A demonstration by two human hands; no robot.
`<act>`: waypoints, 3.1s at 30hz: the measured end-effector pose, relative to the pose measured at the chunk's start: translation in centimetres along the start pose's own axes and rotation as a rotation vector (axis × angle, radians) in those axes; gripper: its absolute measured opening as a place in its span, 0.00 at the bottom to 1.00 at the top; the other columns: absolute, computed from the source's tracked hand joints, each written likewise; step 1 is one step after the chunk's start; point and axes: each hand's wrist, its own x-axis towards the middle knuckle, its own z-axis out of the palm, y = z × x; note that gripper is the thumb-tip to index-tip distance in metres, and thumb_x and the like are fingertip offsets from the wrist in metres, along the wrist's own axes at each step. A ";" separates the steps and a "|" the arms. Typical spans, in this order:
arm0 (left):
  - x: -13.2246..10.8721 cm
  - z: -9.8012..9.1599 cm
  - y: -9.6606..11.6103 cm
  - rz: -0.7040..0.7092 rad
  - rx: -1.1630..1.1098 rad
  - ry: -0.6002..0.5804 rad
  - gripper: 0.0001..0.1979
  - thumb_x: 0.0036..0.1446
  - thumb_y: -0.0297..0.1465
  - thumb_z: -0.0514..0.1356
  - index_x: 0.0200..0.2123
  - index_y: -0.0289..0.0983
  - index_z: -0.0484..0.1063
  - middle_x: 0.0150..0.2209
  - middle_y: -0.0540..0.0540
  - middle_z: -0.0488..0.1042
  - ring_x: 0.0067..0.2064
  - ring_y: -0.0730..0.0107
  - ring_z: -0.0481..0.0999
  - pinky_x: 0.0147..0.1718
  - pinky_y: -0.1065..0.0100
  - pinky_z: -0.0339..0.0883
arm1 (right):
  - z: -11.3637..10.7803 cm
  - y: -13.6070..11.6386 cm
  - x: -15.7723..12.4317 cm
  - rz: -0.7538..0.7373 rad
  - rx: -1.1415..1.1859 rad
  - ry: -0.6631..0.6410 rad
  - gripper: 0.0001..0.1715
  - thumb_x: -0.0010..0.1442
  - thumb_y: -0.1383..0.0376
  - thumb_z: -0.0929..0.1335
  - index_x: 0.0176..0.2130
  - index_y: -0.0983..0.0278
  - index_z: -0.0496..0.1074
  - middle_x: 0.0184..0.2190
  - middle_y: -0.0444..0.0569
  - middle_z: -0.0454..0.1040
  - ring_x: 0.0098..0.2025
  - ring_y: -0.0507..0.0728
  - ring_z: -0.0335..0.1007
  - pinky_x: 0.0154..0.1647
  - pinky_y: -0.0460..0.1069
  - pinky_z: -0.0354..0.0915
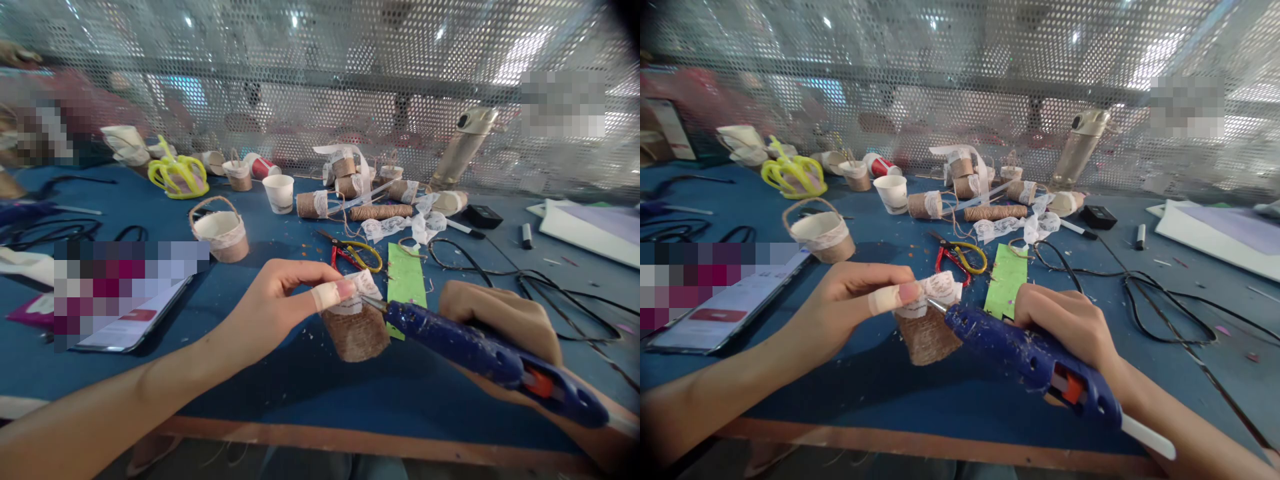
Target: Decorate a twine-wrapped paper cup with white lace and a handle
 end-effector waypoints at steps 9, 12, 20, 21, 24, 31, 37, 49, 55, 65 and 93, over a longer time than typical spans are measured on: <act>-0.1 0.0 0.0 0.013 0.008 0.000 0.12 0.62 0.30 0.63 0.25 0.36 0.79 0.25 0.53 0.73 0.29 0.75 0.68 0.30 0.74 0.60 | 0.3 0.0 0.1 -0.027 0.059 0.005 0.12 0.59 0.74 0.67 0.32 0.59 0.60 0.25 0.42 0.62 0.25 0.51 0.60 0.24 0.47 0.57; -0.1 0.1 0.1 0.009 0.014 -0.001 0.12 0.62 0.30 0.63 0.25 0.37 0.78 0.25 0.54 0.73 0.29 0.76 0.66 0.30 0.74 0.60 | 0.2 0.2 0.0 -0.031 0.033 -0.003 0.12 0.59 0.74 0.66 0.32 0.59 0.60 0.25 0.42 0.62 0.25 0.51 0.61 0.25 0.47 0.57; -0.2 0.1 0.1 -0.017 -0.001 -0.007 0.11 0.62 0.30 0.63 0.26 0.37 0.79 0.25 0.53 0.73 0.29 0.75 0.67 0.30 0.74 0.61 | 0.2 -0.1 0.1 -0.002 0.057 0.043 0.12 0.59 0.73 0.66 0.31 0.59 0.59 0.24 0.41 0.62 0.24 0.50 0.59 0.24 0.46 0.57; -0.2 0.1 0.1 -0.020 0.001 -0.006 0.11 0.62 0.31 0.63 0.27 0.37 0.79 0.26 0.53 0.73 0.30 0.74 0.67 0.30 0.73 0.61 | 0.3 -0.1 0.1 -0.008 0.063 0.045 0.12 0.59 0.73 0.66 0.31 0.59 0.59 0.25 0.41 0.62 0.24 0.50 0.60 0.24 0.46 0.57; -0.1 0.1 0.0 -0.028 0.017 -0.009 0.11 0.62 0.32 0.63 0.27 0.36 0.79 0.26 0.52 0.74 0.30 0.73 0.67 0.31 0.72 0.62 | 0.3 -0.1 0.0 -0.026 0.061 0.009 0.12 0.58 0.73 0.67 0.32 0.59 0.60 0.25 0.42 0.63 0.24 0.51 0.61 0.25 0.47 0.57; -0.1 0.0 -0.1 0.004 -0.010 -0.012 0.10 0.62 0.30 0.63 0.28 0.37 0.80 0.27 0.53 0.76 0.30 0.74 0.69 0.33 0.73 0.64 | 0.2 0.1 0.3 -0.003 0.037 0.007 0.12 0.59 0.71 0.66 0.30 0.58 0.58 0.24 0.40 0.60 0.23 0.51 0.56 0.23 0.47 0.53; -0.3 -0.2 -0.7 0.004 -0.047 -0.033 0.12 0.66 0.34 0.61 0.31 0.37 0.80 0.31 0.51 0.78 0.34 0.71 0.72 0.36 0.72 0.65 | 0.2 -0.1 0.4 0.010 0.045 0.005 0.13 0.59 0.73 0.66 0.30 0.58 0.58 0.24 0.40 0.59 0.23 0.51 0.54 0.24 0.47 0.53; -0.2 -0.4 0.2 -0.021 0.096 -0.107 0.08 0.64 0.35 0.64 0.39 0.36 0.80 0.36 0.48 0.80 0.37 0.68 0.75 0.36 0.72 0.67 | 0.0 -0.3 0.2 0.045 0.035 0.017 0.14 0.60 0.73 0.68 0.30 0.59 0.58 0.25 0.40 0.60 0.24 0.50 0.55 0.24 0.47 0.53; -0.2 -0.3 0.3 -0.051 0.123 -0.115 0.11 0.64 0.38 0.64 0.40 0.37 0.80 0.38 0.47 0.81 0.39 0.65 0.76 0.38 0.70 0.68 | 0.1 -0.2 0.1 0.036 0.043 0.035 0.13 0.59 0.72 0.68 0.31 0.58 0.60 0.25 0.41 0.61 0.24 0.52 0.57 0.24 0.48 0.54; -0.2 -0.4 0.2 -0.046 0.118 -0.158 0.09 0.64 0.36 0.63 0.40 0.37 0.80 0.37 0.47 0.80 0.39 0.65 0.77 0.38 0.70 0.70 | 0.1 0.0 0.1 0.017 0.004 0.008 0.14 0.59 0.72 0.68 0.31 0.58 0.59 0.25 0.41 0.62 0.25 0.51 0.59 0.24 0.47 0.55; -0.1 -0.7 0.1 0.209 0.247 -0.180 0.02 0.62 0.27 0.63 0.36 0.35 0.77 0.35 0.49 0.78 0.36 0.70 0.74 0.38 0.71 0.67 | -0.5 0.0 0.4 0.071 0.173 0.007 0.12 0.54 0.69 0.70 0.28 0.59 0.62 0.22 0.40 0.64 0.22 0.51 0.60 0.20 0.47 0.54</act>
